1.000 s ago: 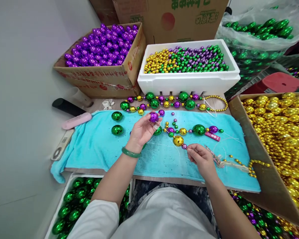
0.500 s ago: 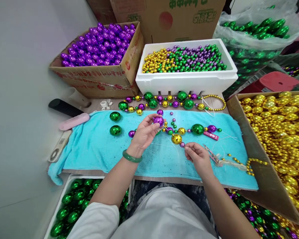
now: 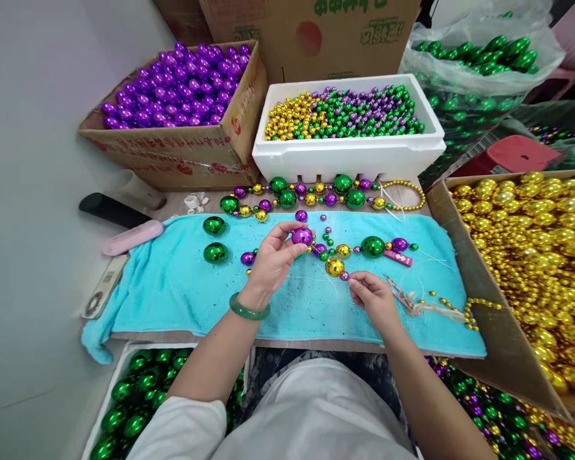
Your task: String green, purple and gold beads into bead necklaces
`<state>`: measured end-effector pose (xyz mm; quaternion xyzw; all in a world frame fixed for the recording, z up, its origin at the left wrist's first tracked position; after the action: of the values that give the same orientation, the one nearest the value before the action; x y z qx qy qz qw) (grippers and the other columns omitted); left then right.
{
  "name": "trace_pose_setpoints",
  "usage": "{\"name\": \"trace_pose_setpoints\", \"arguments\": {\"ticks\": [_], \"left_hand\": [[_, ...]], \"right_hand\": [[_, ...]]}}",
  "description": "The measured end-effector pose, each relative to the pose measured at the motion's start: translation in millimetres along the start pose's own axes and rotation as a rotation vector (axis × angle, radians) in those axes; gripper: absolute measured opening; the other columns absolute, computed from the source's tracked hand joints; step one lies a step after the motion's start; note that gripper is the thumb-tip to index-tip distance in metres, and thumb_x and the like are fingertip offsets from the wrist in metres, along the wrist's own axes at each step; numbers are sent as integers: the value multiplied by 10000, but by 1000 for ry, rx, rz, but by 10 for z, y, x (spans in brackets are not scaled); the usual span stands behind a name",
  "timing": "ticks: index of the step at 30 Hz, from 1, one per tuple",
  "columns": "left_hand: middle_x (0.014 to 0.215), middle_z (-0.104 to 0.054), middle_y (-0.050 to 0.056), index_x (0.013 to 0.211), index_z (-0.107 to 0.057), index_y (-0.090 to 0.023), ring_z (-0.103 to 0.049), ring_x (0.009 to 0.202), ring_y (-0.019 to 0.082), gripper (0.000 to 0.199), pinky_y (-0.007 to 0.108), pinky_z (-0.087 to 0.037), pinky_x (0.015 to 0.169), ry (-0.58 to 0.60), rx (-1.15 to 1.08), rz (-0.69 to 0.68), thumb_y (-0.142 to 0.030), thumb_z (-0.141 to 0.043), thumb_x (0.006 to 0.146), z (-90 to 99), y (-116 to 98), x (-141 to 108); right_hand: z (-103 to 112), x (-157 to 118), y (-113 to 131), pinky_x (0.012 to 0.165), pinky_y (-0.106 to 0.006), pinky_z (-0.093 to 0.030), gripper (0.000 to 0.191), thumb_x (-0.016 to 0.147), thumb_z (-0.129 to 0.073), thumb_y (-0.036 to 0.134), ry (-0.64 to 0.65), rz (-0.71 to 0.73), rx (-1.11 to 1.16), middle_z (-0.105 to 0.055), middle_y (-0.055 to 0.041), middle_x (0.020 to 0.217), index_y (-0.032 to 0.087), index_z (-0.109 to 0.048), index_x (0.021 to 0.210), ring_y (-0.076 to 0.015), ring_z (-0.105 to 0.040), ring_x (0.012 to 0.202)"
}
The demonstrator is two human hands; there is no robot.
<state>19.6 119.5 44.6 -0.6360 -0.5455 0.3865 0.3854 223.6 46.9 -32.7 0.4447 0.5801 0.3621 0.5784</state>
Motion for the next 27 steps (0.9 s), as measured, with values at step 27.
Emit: {"name": "trace_pose_setpoints", "arguments": {"ticks": [27], "left_hand": [[1132, -681, 44, 984, -733, -243, -639, 1116, 205, 347, 325, -491, 1002, 222, 97, -171, -135, -837, 672, -233, -133, -122]], "right_hand": [[72, 172, -120, 404, -220, -334, 362, 655, -753, 504, 54, 39, 34, -568, 19, 543, 177, -637, 757, -92, -456, 442]]}}
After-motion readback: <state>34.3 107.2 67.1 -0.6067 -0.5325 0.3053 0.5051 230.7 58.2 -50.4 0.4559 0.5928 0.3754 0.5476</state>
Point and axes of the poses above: each hand's wrist, its own x-axis towards the middle knuckle, its own z-axis out of the back of the hand, y = z × x, the point moved 8 cm from there along x, towards the middle knuckle
